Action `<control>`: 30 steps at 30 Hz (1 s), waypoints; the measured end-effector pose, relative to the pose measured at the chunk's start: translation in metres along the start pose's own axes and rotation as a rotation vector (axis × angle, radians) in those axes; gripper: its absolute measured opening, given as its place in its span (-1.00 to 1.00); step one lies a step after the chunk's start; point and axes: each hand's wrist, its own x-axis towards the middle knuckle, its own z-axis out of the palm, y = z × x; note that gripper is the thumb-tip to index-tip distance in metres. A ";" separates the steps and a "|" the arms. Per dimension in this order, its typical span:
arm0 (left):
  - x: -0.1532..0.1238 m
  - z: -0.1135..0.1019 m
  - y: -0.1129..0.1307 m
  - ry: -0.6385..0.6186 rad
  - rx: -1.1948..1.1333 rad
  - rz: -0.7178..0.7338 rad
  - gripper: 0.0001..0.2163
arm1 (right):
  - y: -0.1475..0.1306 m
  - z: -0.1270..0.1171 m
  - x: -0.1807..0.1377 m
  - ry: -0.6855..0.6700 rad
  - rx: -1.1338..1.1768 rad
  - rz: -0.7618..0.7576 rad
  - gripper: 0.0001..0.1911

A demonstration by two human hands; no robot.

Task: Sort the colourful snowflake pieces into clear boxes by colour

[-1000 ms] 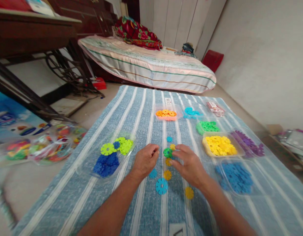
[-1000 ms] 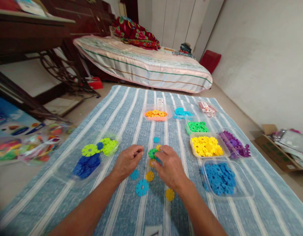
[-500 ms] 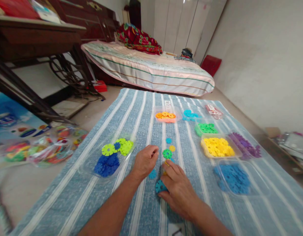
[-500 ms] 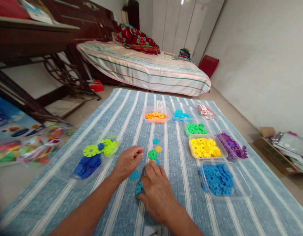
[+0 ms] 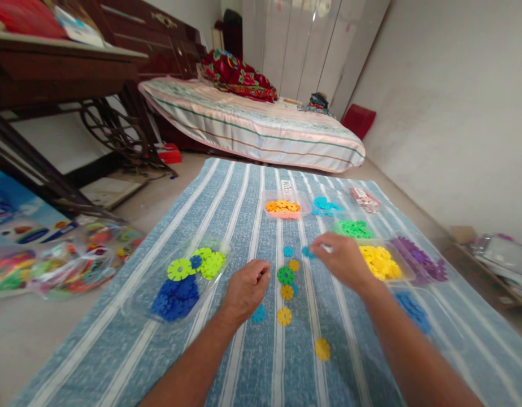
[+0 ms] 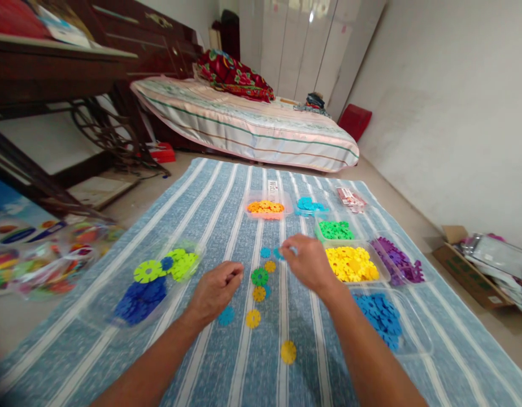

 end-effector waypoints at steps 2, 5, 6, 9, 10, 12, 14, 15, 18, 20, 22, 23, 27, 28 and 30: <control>0.000 0.000 -0.001 0.004 0.004 0.000 -0.86 | 0.018 -0.024 0.039 0.155 -0.147 0.097 -0.82; 0.000 0.001 -0.002 0.000 0.011 0.001 -0.86 | 0.035 -0.043 0.073 0.366 -0.337 0.262 -0.76; 0.000 0.001 -0.002 -0.004 0.013 0.002 -0.86 | 0.037 -0.041 0.074 0.394 -0.360 0.282 -0.72; -0.001 0.000 -0.001 -0.029 0.017 0.034 -0.84 | 0.033 -0.015 0.050 0.296 -0.292 0.205 -0.71; -0.002 0.000 -0.001 -0.038 0.020 0.049 -0.84 | 0.029 -0.001 0.036 0.223 -0.243 0.161 -0.74; -0.003 0.000 0.000 -0.053 0.033 0.065 -0.83 | 0.021 0.029 0.008 0.084 -0.155 0.096 -0.80; -0.003 0.000 0.001 -0.061 0.050 0.063 -0.83 | 0.014 0.055 -0.016 -0.012 -0.092 0.046 -0.85; -0.003 0.000 0.001 -0.062 0.056 0.063 -0.83 | 0.010 0.065 -0.025 -0.037 -0.070 0.028 -0.87; -0.003 0.000 0.001 -0.061 0.053 0.069 -0.82 | 0.003 0.082 -0.041 -0.057 -0.060 -0.016 -0.89; -0.002 0.000 0.002 -0.059 0.051 0.065 -0.83 | 0.000 0.087 -0.044 -0.058 -0.096 -0.031 -0.85; -0.001 0.000 0.002 -0.056 0.058 0.055 -0.83 | -0.002 0.089 -0.045 -0.067 -0.135 -0.019 -0.80; -0.001 0.000 0.002 -0.054 0.062 0.052 -0.83 | -0.003 0.089 -0.045 -0.077 -0.147 -0.006 -0.79; 0.000 0.000 0.000 -0.037 0.041 0.060 -0.83 | -0.007 0.091 -0.041 -0.095 -0.144 0.038 -0.82; 0.001 0.000 -0.001 -0.034 0.034 0.066 -0.83 | -0.008 0.091 -0.040 -0.080 -0.133 0.043 -0.82; 0.002 0.001 -0.004 -0.035 0.029 0.078 -0.83 | -0.012 0.091 -0.039 -0.038 -0.099 0.050 -0.84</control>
